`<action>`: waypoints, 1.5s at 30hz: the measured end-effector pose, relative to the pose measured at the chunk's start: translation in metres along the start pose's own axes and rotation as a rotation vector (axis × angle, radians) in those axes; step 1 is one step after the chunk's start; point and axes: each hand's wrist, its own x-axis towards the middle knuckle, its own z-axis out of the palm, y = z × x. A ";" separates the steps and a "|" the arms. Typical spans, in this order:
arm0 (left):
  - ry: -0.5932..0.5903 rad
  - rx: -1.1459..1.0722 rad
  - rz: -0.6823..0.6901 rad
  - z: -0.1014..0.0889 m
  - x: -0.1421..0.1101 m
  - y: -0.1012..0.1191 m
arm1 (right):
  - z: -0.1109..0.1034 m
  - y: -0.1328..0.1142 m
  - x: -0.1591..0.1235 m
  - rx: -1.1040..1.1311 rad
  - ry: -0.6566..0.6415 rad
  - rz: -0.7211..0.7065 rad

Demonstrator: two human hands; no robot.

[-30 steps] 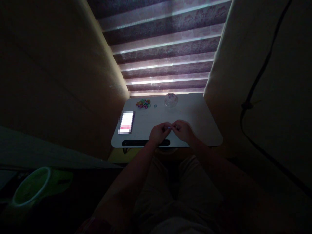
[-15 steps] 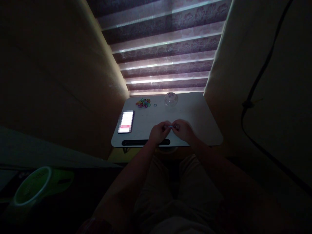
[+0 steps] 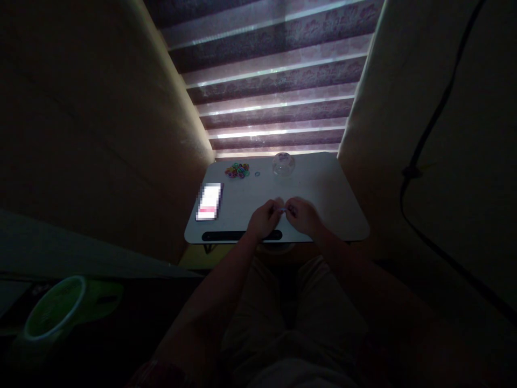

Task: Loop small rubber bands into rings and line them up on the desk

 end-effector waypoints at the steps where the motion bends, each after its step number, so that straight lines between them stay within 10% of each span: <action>1: 0.001 -0.013 0.007 0.000 0.000 -0.001 | 0.000 0.000 0.000 -0.004 -0.001 0.000; 45: -0.011 0.096 -0.006 0.000 0.000 0.001 | -0.001 0.000 0.000 -0.022 -0.039 -0.009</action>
